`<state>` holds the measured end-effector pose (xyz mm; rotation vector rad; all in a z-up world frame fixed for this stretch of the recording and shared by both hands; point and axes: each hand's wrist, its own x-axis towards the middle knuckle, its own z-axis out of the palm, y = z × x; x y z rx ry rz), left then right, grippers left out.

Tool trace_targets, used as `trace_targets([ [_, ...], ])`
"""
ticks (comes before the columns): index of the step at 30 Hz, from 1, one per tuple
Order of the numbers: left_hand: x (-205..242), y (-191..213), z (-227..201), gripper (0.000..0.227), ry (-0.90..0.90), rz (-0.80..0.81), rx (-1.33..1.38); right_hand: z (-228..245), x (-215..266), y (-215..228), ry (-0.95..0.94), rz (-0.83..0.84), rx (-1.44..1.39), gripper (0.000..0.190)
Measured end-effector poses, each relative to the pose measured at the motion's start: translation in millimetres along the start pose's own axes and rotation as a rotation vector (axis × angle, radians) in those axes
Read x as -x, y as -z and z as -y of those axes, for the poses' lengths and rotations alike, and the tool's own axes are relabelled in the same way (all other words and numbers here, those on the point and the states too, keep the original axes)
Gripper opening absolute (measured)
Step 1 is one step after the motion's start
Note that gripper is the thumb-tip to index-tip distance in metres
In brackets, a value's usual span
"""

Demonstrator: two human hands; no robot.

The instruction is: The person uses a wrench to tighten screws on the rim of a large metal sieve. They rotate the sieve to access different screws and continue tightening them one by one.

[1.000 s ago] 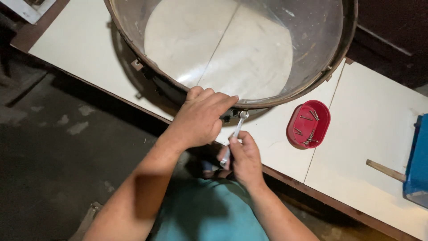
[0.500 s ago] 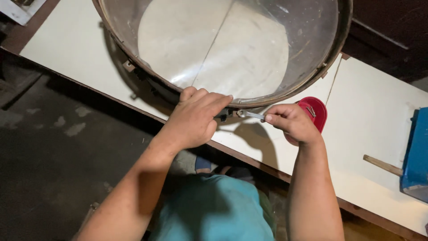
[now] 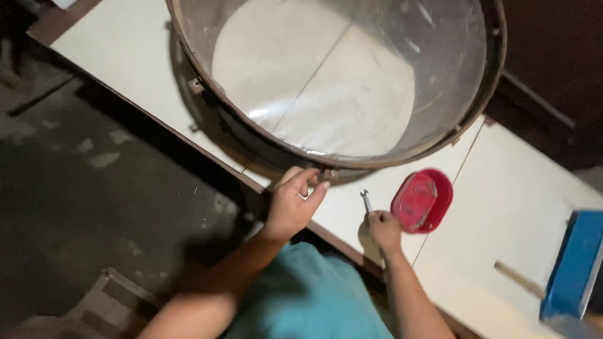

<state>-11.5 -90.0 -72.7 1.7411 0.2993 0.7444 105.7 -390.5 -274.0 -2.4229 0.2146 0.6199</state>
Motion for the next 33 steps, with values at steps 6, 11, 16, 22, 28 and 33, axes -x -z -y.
trace_targets([
  [6, 8.0, -37.5, 28.7, 0.016, -0.029, -0.234, -0.025, 37.7, 12.1, 23.2, 0.068, 0.039, 0.217, 0.031],
  [11, 0.6, -38.2, -9.6, 0.007, -0.111, -0.301, -0.146, 92.8, 74.5, 81.4, 0.204, 0.238, 0.22, 0.027],
  [16, 7.0, -48.5, 1.2, 0.009, -0.105, -0.315, -0.237, 76.4, 87.9, 91.1, 0.206, 0.399, 0.188, 0.02],
  [22, 10.7, -69.8, 21.7, 0.015, -0.039, -0.494, -0.092, 108.1, 94.3, 101.2, 0.253, 0.492, 0.177, 0.017],
  [28, 13.5, -64.4, 23.4, 0.012, -0.068, -0.5, -0.098, 143.5, 94.6, 99.7, 0.351, 0.54, -0.058, 0.022],
  [33, 8.8, -46.0, 26.0, 0.019, -0.092, -0.443, -0.154, 137.3, 87.1, 80.9, 0.386, 0.572, -0.133, 0.022],
])
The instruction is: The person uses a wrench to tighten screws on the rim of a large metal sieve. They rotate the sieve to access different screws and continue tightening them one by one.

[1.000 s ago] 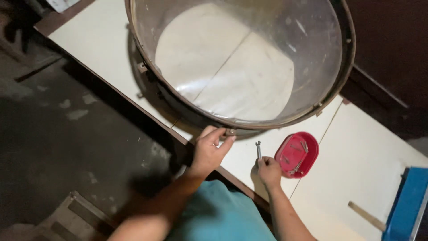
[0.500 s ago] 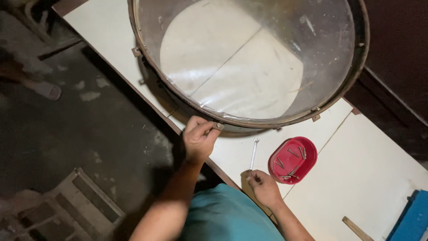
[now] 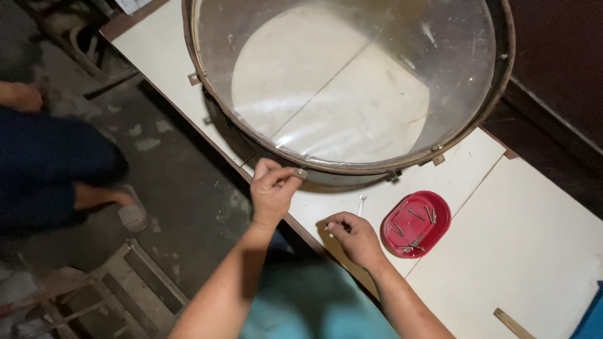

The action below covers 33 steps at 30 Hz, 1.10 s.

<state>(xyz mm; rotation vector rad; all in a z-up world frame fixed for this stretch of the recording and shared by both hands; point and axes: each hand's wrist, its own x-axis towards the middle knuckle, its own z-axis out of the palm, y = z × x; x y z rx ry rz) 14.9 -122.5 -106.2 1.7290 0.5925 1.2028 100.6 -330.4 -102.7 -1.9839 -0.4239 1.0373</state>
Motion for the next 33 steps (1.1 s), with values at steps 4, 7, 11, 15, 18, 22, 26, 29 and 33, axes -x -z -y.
trace_targets([
  [4, -23.2, 20.6, -33.5, 0.017, -0.003, 0.188, -0.09, -15.2, -16.3, -15.1, 0.025, -0.028, -0.016, 0.026],
  [7, -72.9, 40.4, -101.5, 0.03, 0.152, 0.96, -0.447, 1.1, -13.0, -25.3, 0.058, -0.101, -0.244, 0.025],
  [11, -145.4, 42.5, -162.2, 0.035, 0.284, 1.482, -0.528, 36.7, -16.0, -40.2, 0.266, -0.273, -0.291, 0.031],
  [15, -196.8, 28.9, -165.0, 0.032, 0.061, 1.561, -0.596, 71.8, -24.5, -61.2, 0.619, -0.57, -0.156, 0.039],
  [18, -214.1, 18.6, -151.8, 0.044, -0.127, 1.655, -0.644, 75.3, -40.3, -90.5, 0.648, -0.78, -0.17, 0.041],
  [22, -214.0, 14.5, -120.6, 0.04, -0.188, 1.776, -0.581, 86.4, -45.1, -106.9, 0.601, -0.939, -0.165, 0.04],
  [26, -212.7, 21.4, -98.9, 0.035, -0.312, 1.749, -0.473, 84.2, -49.8, -117.0, 0.389, -1.022, -0.119, 0.041],
  [29, -205.3, 25.2, -80.5, 0.037, -0.412, 1.688, -0.421, 89.2, -50.5, -122.3, 0.338, -1.069, -0.134, 0.035],
  [33, -197.5, 27.3, -62.2, 0.023, -0.563, 1.561, -0.399, 131.5, -42.5, -121.4, 0.561, -1.128, -0.522, 0.014],
])
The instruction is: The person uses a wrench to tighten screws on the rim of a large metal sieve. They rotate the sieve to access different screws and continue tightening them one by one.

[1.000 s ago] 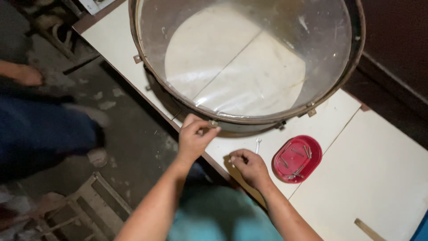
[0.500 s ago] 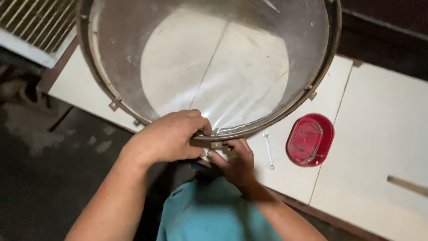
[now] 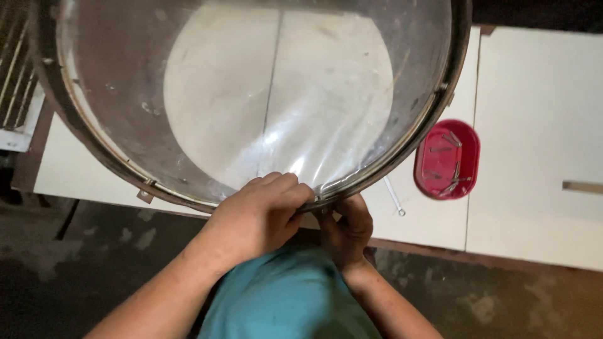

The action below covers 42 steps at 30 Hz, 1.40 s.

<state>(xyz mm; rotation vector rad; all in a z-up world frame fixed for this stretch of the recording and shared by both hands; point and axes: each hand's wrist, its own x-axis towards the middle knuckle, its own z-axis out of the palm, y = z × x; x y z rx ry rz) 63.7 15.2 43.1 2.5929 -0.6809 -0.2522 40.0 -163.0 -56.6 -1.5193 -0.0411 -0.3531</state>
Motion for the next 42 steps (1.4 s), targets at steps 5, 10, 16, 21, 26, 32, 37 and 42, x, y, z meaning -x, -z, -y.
trace_targets([
  [5, 1.4, 6.7, 1.1, 0.024, -0.051, 0.044, 0.018, -18.8, 14.3, -6.9, 0.135, -0.102, 0.117, 0.012],
  [10, 1.7, 12.5, 3.1, 0.029, -0.106, 0.096, 0.037, -19.4, 24.4, -5.1, 0.022, -0.149, 0.095, 0.02],
  [16, 1.9, 7.1, 3.1, 0.027, -0.14, 0.077, -0.026, -13.6, 34.4, 8.5, -0.081, -0.057, 0.267, 0.014],
  [21, 0.0, 10.6, 1.9, 0.03, -0.126, 0.133, -0.023, 22.0, 32.4, 16.9, 0.18, -0.117, 0.575, 0.037],
  [26, -1.0, -8.7, 16.8, 0.025, -0.141, 0.149, 0.013, 43.0, 16.6, -1.1, 0.222, -0.115, 0.803, 0.02],
  [32, 11.0, -13.7, 11.4, 0.021, -0.26, -0.303, -0.139, 68.7, 10.6, -1.4, 0.193, 0.047, 0.748, 0.015],
  [37, 9.8, -15.6, 12.2, 0.024, -0.347, -0.551, -0.254, 60.7, 9.5, -2.0, 0.234, -0.004, 0.861, 0.021],
  [42, 25.3, 6.8, 6.1, 0.015, -0.298, -0.774, -0.37, 67.6, 13.2, -2.8, 0.19, -0.005, 0.776, 0.015],
])
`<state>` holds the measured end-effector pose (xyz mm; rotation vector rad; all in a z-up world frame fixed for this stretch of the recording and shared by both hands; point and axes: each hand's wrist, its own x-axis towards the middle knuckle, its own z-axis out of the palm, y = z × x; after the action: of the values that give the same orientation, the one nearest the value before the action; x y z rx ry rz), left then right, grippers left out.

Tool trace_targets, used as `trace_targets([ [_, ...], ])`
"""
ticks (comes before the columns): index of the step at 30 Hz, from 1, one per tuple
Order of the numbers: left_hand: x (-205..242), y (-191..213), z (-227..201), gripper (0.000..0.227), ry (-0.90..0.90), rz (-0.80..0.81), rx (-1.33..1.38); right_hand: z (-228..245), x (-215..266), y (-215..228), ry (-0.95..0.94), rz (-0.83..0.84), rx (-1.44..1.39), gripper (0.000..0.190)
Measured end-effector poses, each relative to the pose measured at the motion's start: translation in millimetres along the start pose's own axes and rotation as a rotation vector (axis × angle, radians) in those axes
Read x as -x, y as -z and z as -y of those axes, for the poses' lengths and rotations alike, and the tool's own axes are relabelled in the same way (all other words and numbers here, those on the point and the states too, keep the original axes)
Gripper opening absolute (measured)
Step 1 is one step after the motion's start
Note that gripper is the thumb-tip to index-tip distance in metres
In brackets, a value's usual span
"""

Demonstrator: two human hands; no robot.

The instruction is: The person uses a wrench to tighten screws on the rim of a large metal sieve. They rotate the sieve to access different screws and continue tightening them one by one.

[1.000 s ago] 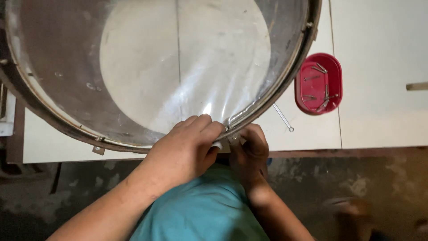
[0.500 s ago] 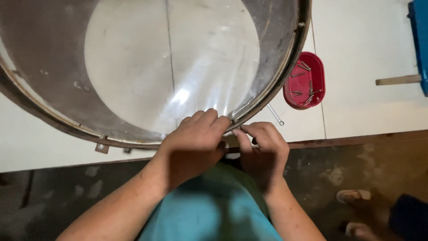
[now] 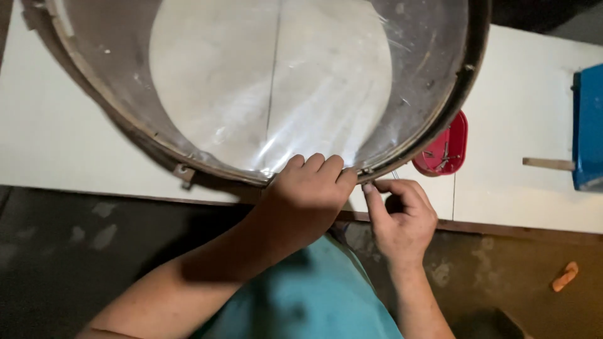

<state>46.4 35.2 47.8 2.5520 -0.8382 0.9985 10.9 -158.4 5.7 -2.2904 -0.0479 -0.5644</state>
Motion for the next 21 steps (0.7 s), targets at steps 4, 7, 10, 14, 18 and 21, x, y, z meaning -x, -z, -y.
trace_targets([
  [4, 9.7, 2.4, 5.9, 0.02, 0.018, -0.003, -0.025, -8.3, 1.3, -4.4, 0.035, -0.017, 0.066, 0.019],
  [7, 20.1, -7.4, 4.3, 0.017, 0.072, -0.005, 0.011, -3.3, 1.8, -3.8, -0.014, 0.02, -0.014, 0.017],
  [10, 26.8, -8.9, 4.5, 0.011, 0.097, 0.051, 0.14, -2.7, 5.1, -3.9, -0.101, 0.046, -0.054, 0.015],
  [14, 29.8, -11.6, 2.3, 0.009, 0.106, 0.059, 0.181, -8.9, 3.3, -6.0, -0.063, 0.019, 0.023, 0.019],
  [18, 32.5, -13.1, 2.6, 0.005, 0.096, 0.065, 0.23, -0.4, 3.5, -1.6, -0.08, 0.048, 0.002, 0.018],
  [21, 34.3, -16.4, 0.6, 0.003, 0.082, 0.047, 0.196, -7.9, 6.2, -4.0, -0.057, 0.004, 0.118, 0.022],
])
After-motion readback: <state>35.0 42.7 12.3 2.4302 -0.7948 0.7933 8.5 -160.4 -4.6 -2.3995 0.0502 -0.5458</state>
